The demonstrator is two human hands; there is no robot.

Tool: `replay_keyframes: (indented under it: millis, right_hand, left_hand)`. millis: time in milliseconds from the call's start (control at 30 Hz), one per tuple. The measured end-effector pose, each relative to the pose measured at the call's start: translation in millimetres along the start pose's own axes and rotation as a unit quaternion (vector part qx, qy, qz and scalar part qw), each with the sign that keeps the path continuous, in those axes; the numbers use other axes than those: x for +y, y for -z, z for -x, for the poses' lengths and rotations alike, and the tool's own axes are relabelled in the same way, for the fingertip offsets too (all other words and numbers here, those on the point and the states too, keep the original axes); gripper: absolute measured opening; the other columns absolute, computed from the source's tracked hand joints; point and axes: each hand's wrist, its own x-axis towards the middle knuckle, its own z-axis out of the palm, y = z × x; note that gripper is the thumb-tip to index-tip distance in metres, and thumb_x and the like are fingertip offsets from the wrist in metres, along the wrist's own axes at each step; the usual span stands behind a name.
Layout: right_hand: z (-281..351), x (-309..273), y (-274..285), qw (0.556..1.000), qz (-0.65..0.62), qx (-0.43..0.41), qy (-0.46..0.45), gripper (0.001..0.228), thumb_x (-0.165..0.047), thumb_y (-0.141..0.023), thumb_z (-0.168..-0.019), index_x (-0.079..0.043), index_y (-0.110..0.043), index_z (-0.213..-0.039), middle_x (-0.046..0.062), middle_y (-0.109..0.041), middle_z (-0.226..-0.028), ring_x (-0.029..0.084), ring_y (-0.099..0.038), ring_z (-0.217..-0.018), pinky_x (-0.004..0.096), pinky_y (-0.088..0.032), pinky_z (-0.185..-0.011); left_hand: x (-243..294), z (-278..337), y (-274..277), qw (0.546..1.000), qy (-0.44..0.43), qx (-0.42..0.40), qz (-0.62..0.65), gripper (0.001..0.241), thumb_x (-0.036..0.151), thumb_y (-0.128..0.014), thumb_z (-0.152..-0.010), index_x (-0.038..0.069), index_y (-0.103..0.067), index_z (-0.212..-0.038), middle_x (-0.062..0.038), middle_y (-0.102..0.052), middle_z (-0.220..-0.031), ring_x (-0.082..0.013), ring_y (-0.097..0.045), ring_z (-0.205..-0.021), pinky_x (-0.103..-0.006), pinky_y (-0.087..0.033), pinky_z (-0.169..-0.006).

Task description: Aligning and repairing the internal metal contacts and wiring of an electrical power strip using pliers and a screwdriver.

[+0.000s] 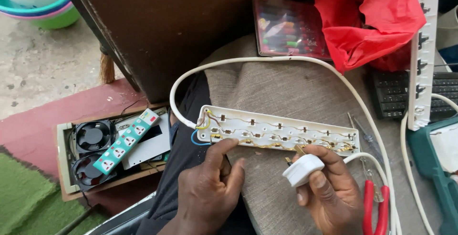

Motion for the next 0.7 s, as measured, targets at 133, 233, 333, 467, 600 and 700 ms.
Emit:
replay_keyframes:
  millis: [133,233,333,467,600,700]
  right_hand:
    - [0.4,-8.3,-3.3,1.000,0.007,0.014,-0.006,0.052,-0.021,-0.070,-0.101,0.005,-0.057,-0.145,0.027,-0.074,-0.114,0.015,-0.057,-0.049,0.021,-0.044,-0.045]
    - [-0.5,-14.7,-6.7,0.997,0.034,0.027,-0.059,0.055,-0.022,-0.070,-0.098,0.003,-0.059,-0.145,0.026,-0.076,-0.112,0.016,-0.058,-0.043,0.023,-0.040,-0.036]
    - [-4.8,-16.6,-10.1,0.992,0.040,0.017,-0.117,0.056,-0.022,-0.070,-0.097,0.001,-0.059,-0.147,0.024,-0.077,-0.104,0.016,-0.059,-0.041,0.025,-0.038,-0.030]
    - [-9.6,-17.5,-19.9,0.982,0.060,0.011,-0.181,0.051,-0.019,-0.067,-0.097,0.001,-0.062,-0.144,0.017,-0.067,-0.080,0.018,-0.059,-0.041,0.027,-0.036,-0.029]
    - [-1.5,-13.8,-22.9,0.953,0.109,0.018,-0.284,0.051,-0.018,-0.073,-0.092,-0.001,-0.071,-0.140,0.016,-0.069,-0.063,0.013,-0.056,-0.042,0.022,-0.036,-0.039]
    - [1.6,-16.3,-15.5,0.909,0.242,-0.011,-0.338,0.049,-0.022,-0.076,-0.090,-0.010,-0.079,-0.138,0.013,-0.070,-0.057,0.013,-0.048,-0.040,0.025,-0.032,-0.038]
  left_hand:
    - [0.8,-9.3,-3.1,0.980,-0.148,0.080,-0.105,0.038,0.027,-0.075,-0.097,0.020,-0.069,-0.134,0.007,-0.059,-0.056,-0.0172,-0.058,-0.042,-0.0380,-0.045,-0.043]
    - [3.2,-15.1,-4.6,0.962,-0.191,0.090,-0.172,0.036,0.026,-0.074,-0.098,0.018,-0.073,-0.134,0.001,-0.065,-0.057,-0.0228,-0.057,-0.040,-0.0426,-0.045,-0.041]
    - [6.3,-20.9,-7.3,0.952,-0.210,0.090,-0.203,0.034,0.025,-0.074,-0.099,0.013,-0.075,-0.131,0.000,-0.069,-0.064,-0.0238,-0.061,-0.044,-0.0432,-0.046,-0.042]
    - [2.7,-20.1,-10.0,0.946,-0.230,0.088,-0.210,0.033,0.024,-0.074,-0.098,0.010,-0.075,-0.129,0.000,-0.066,-0.064,-0.0242,-0.060,-0.046,-0.0441,-0.045,-0.043]
    - [4.9,-23.9,-7.9,0.952,-0.223,0.093,-0.189,0.025,0.022,-0.073,-0.101,0.011,-0.075,-0.122,0.001,-0.065,-0.065,-0.0240,-0.058,-0.045,-0.0427,-0.044,-0.043]
    - [-0.9,-24.8,-11.9,0.954,-0.221,0.094,-0.177,0.023,0.022,-0.073,-0.099,0.015,-0.073,-0.121,0.002,-0.063,-0.066,-0.0261,-0.060,-0.048,-0.0459,-0.046,-0.045]
